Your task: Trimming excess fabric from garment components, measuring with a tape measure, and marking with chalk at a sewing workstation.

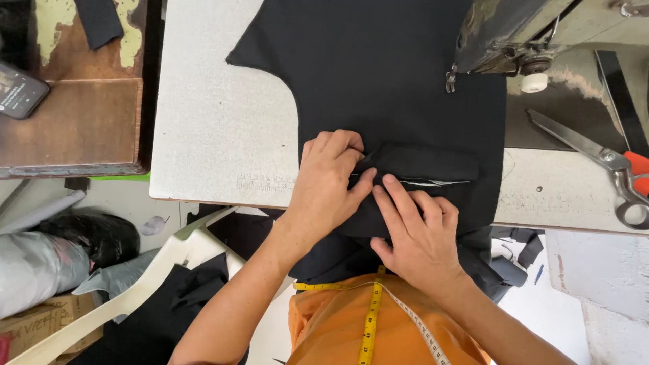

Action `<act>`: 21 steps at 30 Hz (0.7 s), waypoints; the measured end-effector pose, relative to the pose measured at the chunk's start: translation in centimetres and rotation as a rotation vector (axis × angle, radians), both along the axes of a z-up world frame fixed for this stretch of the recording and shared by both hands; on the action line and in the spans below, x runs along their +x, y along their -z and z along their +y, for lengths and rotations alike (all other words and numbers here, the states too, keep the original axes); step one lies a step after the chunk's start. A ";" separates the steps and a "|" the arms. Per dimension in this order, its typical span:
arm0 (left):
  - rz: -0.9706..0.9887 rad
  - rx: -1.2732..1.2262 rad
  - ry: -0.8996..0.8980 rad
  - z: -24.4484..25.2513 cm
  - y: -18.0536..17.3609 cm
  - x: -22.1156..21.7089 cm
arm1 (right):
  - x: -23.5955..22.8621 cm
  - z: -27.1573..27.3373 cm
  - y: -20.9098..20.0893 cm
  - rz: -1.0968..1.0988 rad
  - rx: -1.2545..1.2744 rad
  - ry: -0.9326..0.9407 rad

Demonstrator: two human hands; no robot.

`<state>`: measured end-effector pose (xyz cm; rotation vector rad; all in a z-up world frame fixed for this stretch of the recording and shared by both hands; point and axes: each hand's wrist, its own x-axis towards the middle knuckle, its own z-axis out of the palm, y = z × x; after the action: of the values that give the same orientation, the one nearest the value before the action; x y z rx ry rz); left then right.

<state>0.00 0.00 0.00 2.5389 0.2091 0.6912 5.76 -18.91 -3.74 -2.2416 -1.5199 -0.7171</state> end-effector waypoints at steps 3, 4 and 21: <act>0.001 0.014 -0.012 -0.2 0.1 -0.1 | 0.1 0.3 -0.7 -0.011 -0.023 -0.010; 0.003 0.012 -0.015 0.1 0.5 -0.2 | 0.1 0.3 -0.9 -0.009 -0.024 -0.013; -0.306 0.189 0.010 -4.4 1.4 -2.7 | 0.2 1.2 0.1 0.229 -0.283 0.024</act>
<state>-2.70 -4.42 -1.36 2.5626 0.0257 1.1288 5.92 -17.73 -3.87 -2.4479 -1.5623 -0.2503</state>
